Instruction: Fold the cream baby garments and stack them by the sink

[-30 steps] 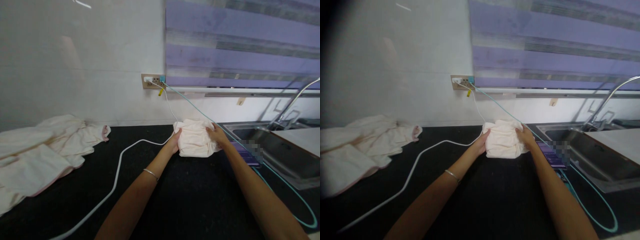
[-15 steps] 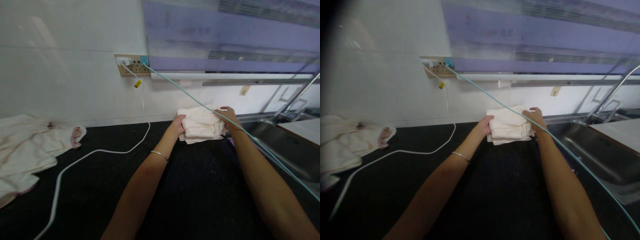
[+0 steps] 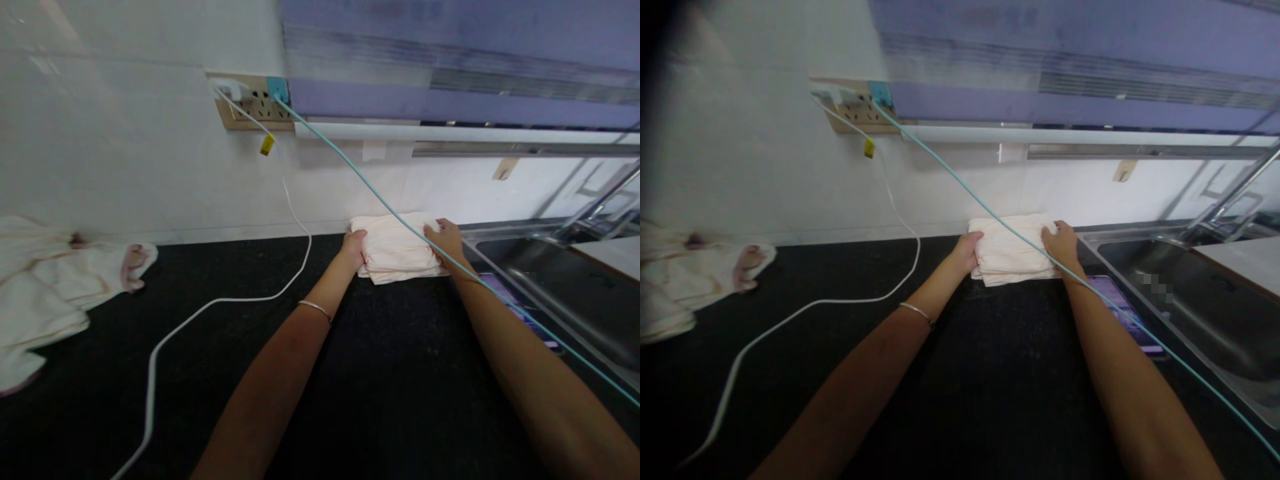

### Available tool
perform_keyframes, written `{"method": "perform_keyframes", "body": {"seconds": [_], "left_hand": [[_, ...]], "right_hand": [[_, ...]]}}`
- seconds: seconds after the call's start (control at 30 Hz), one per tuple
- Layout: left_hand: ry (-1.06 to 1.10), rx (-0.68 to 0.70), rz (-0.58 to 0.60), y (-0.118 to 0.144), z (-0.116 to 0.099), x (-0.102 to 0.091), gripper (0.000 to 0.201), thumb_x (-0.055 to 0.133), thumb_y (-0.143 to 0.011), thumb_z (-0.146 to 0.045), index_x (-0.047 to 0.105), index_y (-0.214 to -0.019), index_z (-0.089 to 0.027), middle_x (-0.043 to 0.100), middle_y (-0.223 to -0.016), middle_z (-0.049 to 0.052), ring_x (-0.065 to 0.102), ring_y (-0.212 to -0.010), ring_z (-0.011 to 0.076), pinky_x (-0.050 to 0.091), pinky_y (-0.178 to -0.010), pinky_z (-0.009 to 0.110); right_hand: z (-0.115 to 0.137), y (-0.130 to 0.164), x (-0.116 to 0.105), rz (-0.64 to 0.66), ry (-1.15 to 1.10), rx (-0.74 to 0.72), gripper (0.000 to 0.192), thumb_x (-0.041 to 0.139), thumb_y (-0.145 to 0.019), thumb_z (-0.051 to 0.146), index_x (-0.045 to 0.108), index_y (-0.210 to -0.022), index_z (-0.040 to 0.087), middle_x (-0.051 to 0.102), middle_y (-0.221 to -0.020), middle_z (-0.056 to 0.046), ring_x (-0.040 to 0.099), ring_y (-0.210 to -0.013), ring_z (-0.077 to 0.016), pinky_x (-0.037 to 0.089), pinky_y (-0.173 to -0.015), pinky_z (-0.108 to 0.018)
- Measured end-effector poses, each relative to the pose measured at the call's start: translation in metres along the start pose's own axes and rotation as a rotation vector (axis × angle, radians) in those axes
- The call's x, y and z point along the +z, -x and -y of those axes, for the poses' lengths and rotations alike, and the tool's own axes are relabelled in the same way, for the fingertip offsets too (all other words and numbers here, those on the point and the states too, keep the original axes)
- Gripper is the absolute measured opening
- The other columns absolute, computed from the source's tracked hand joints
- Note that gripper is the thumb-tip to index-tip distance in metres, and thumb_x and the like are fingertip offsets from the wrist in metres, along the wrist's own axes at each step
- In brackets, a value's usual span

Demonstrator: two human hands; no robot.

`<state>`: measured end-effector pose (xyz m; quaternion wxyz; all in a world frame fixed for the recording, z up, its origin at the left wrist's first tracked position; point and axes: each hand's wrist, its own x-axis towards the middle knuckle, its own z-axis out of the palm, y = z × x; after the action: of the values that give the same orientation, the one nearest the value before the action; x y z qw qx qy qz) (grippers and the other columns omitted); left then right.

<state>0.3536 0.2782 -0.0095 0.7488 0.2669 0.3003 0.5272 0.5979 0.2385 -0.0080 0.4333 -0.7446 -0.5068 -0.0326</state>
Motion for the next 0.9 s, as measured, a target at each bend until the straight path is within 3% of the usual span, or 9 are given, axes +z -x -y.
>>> {"method": "perform_keyframes", "body": {"seconds": [0.13, 0.27, 0.43, 0.53, 0.63, 0.8, 0.9], "left_hand": [[-0.029, 0.013, 0.033, 0.005, -0.001, -0.001, 0.052, 0.062, -0.068, -0.007, 0.063, -0.120, -0.011, 0.077, -0.098, 0.013, 0.074, -0.100, 0.0291, 0.058, -0.098, 0.046], [-0.143, 0.067, 0.043, 0.009, -0.002, 0.002, 0.049, 0.060, -0.068, -0.010, 0.063, -0.117, -0.011, 0.077, -0.098, 0.013, 0.073, -0.102, 0.0292, 0.057, -0.099, 0.046], [-0.243, 0.146, -0.001, 0.016, -0.003, 0.014, 0.034, 0.063, -0.068, -0.011, 0.065, -0.102, -0.011, 0.074, -0.106, 0.016, 0.067, -0.116, 0.0352, 0.052, -0.105, 0.047], [-0.369, 0.325, -0.098, 0.026, -0.004, 0.013, 0.048, 0.065, -0.067, -0.005, 0.061, -0.114, -0.013, 0.063, -0.133, 0.018, 0.049, -0.140, 0.0341, 0.038, -0.118, 0.041], [-0.674, 0.549, -0.113, 0.036, -0.006, 0.003, 0.063, 0.066, -0.070, -0.003, 0.052, -0.130, -0.014, 0.047, -0.149, 0.021, 0.037, -0.147, 0.0325, 0.027, -0.124, 0.038], [-1.082, 0.604, 0.010, 0.044, -0.017, -0.018, 0.053, 0.057, -0.084, -0.008, 0.048, -0.136, -0.013, 0.048, -0.145, 0.021, 0.039, -0.143, 0.0309, 0.023, -0.124, 0.042], [-1.162, 0.610, -0.039, 0.050, -0.024, -0.021, 0.037, 0.052, -0.092, -0.014, 0.051, -0.129, -0.019, 0.051, -0.142, 0.019, 0.041, -0.140, 0.0296, 0.025, -0.122, 0.044]], "right_hand": [[0.006, 0.007, 0.000, -0.035, 0.065, -0.036, 0.049, 0.056, -0.085, 0.043, 0.067, -0.117, 0.008, 0.067, -0.109, -0.022, 0.061, -0.101, -0.0321, 0.047, -0.096, -0.046], [0.027, 0.018, -0.006, -0.117, 0.174, -0.079, 0.043, 0.056, -0.086, 0.031, 0.062, -0.123, 0.010, 0.053, -0.126, -0.025, 0.051, -0.116, -0.0369, 0.041, -0.100, -0.057], [0.078, 0.039, -0.006, -0.199, 0.219, -0.355, 0.044, 0.054, -0.083, 0.017, 0.056, -0.127, 0.010, 0.048, -0.127, -0.023, 0.045, -0.117, -0.0370, 0.036, -0.102, -0.057], [0.110, 0.070, 0.006, -0.142, 0.193, -0.556, 0.038, 0.054, -0.087, 0.019, 0.057, -0.124, 0.012, 0.051, -0.122, -0.020, 0.047, -0.111, -0.0325, 0.038, -0.098, -0.049], [0.130, 0.104, 0.015, -0.018, 0.201, -0.686, 0.028, 0.050, -0.091, 0.019, 0.060, -0.117, 0.016, 0.057, -0.114, -0.015, 0.048, -0.105, -0.0295, 0.039, -0.092, -0.043], [0.138, 0.132, 0.015, 0.075, 0.147, -0.778, 0.021, 0.045, -0.092, 0.017, 0.060, -0.106, 0.015, 0.058, -0.105, -0.015, 0.049, -0.100, -0.0282, 0.041, -0.088, -0.040], [0.138, 0.135, 0.016, 0.197, 0.092, -0.841, 0.028, 0.043, -0.089, 0.013, 0.056, -0.114, 0.015, 0.058, -0.109, -0.015, 0.051, -0.100, -0.0271, 0.044, -0.084, -0.036]]}}
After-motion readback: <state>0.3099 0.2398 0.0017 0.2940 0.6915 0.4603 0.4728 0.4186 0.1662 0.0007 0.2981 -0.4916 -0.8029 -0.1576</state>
